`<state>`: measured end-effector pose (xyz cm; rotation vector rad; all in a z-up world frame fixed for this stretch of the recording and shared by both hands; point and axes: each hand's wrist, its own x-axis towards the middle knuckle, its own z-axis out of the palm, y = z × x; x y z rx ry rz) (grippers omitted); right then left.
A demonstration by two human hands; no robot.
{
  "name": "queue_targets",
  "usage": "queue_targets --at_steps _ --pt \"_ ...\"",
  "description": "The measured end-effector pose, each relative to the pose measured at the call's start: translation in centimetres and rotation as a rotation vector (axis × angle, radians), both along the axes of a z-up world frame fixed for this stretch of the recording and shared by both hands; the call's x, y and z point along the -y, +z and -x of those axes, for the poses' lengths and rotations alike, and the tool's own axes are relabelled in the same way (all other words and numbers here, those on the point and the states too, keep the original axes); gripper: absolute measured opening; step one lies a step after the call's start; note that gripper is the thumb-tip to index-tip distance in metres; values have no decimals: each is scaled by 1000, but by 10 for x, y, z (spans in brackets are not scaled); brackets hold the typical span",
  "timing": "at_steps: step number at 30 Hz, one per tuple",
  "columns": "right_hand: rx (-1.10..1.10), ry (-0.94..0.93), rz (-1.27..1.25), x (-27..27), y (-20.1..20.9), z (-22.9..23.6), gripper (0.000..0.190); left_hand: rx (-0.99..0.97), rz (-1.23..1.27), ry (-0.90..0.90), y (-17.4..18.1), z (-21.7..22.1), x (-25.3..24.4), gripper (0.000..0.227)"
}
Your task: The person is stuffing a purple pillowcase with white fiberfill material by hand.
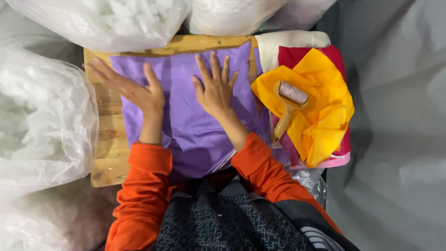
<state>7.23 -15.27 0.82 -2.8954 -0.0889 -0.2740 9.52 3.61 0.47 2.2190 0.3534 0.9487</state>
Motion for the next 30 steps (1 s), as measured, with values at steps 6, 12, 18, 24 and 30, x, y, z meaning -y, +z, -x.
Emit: queue_targets --at_steps 6,12,18,24,30 --pt "101 116 16 -28 -12 9 53 279 30 60 19 -129 -87 82" --pt "142 96 29 -27 -14 9 54 -6 3 66 -51 -241 -196 73" --pt "179 102 52 -29 -14 3 54 11 -5 -161 -41 -235 -241 73" --pt "163 104 61 -26 -16 4 52 38 59 -215 -6 -142 -188 65" --pt "189 91 94 -24 -13 19 50 152 -140 -109 53 24 -35 67"
